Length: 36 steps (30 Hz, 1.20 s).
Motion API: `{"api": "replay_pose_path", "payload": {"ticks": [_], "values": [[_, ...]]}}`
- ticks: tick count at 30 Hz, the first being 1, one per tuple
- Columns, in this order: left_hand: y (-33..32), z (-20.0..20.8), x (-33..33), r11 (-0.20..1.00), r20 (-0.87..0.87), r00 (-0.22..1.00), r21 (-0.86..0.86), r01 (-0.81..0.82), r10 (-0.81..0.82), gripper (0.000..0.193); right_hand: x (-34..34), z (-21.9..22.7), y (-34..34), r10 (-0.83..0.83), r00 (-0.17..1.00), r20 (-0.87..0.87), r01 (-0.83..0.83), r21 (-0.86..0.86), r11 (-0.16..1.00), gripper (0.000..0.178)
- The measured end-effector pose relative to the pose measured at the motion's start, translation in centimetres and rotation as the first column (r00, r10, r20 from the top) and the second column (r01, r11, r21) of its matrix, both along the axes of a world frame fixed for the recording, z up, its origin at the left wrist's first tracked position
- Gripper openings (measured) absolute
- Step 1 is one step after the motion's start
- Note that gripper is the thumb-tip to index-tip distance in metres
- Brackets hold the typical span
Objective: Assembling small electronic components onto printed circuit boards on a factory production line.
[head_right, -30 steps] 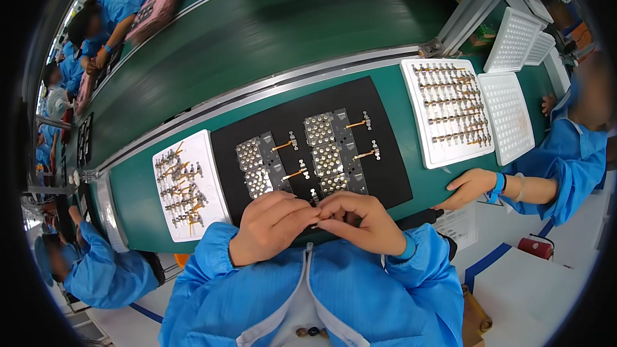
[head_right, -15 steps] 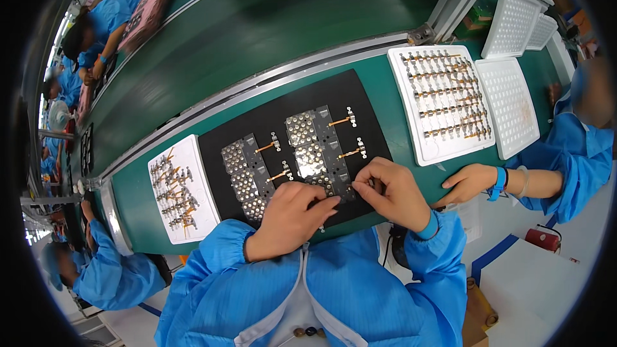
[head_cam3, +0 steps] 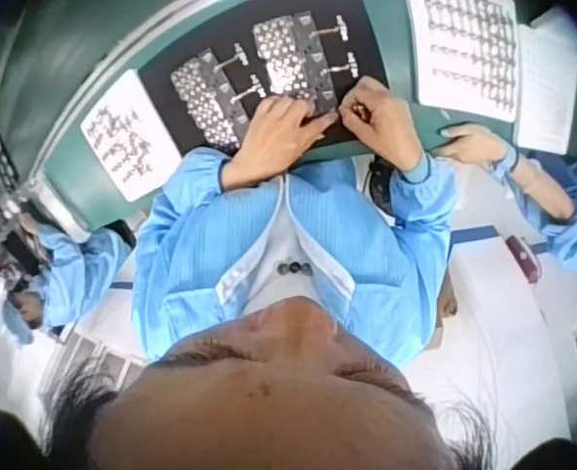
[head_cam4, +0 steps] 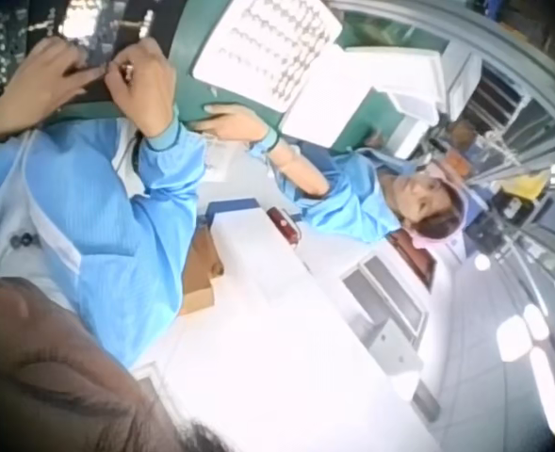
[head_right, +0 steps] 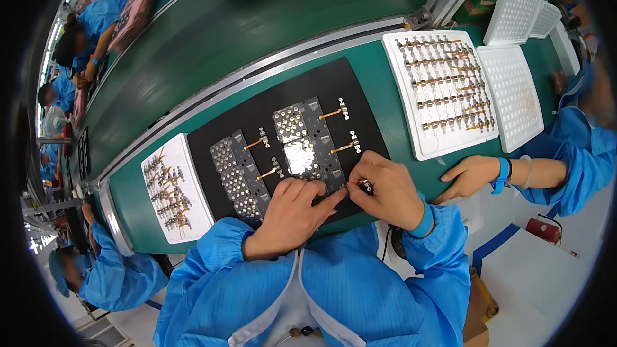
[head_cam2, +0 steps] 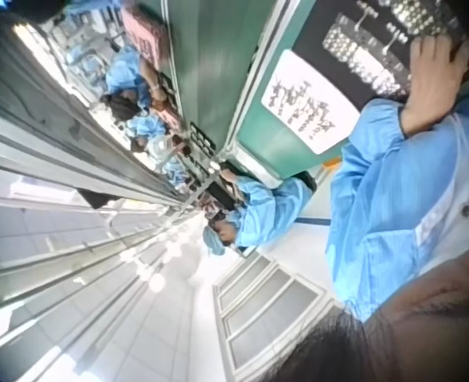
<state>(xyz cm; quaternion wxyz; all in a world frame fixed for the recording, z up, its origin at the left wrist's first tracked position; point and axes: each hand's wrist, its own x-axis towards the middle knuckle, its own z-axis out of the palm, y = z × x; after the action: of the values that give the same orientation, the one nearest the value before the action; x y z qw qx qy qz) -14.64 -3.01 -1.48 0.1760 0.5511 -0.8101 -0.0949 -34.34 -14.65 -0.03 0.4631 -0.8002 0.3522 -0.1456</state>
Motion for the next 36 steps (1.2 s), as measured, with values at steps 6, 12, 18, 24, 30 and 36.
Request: {"api": "replay_pose_path", "payload": {"ticks": [6, 12, 18, 24, 30, 36], "values": [[-0.09, 0.05, -0.04, 1.0, -0.012, 1.0, -0.01, 0.001, -0.001, 0.053, 0.03, -0.15, 0.03, -0.008, 1.0, 0.015, 0.009, -0.053, 0.999, 0.008], [-0.08, 0.37, -0.06, 1.0, -0.03, 0.999, 0.019, 0.009, -0.009, 0.045, 0.05, -0.26, 0.04, -0.011, 1.0, 0.018, 0.012, -0.06, 0.998, 0.009], [-0.09, 0.14, -0.03, 1.0, -0.048, 0.999, 0.014, 0.008, -0.008, 0.044, 0.07, -0.31, 0.04, -0.011, 1.0, 0.006, 0.011, -0.07, 0.998, 0.01], [-0.04, -0.05, 0.02, 1.0, -0.021, 1.0, 0.005, 0.004, -0.004, 0.055, 0.03, -0.48, -0.06, -0.002, 1.0, 0.001, 0.002, -0.069, 0.998, 0.009], [-0.13, 0.29, -0.09, 1.0, -0.056, 0.998, 0.009, -0.003, 0.004, 0.042, 0.0, -0.48, -0.12, -0.004, 1.0, 0.005, 0.005, -0.065, 0.998, 0.009], [-0.16, 0.32, -0.04, 1.0, -0.055, 0.999, 0.012, -0.001, 0.002, 0.042, 0.02, -0.48, -0.24, 0.0, 1.0, -0.011, 0.0, -0.058, 0.998, 0.011]]}}
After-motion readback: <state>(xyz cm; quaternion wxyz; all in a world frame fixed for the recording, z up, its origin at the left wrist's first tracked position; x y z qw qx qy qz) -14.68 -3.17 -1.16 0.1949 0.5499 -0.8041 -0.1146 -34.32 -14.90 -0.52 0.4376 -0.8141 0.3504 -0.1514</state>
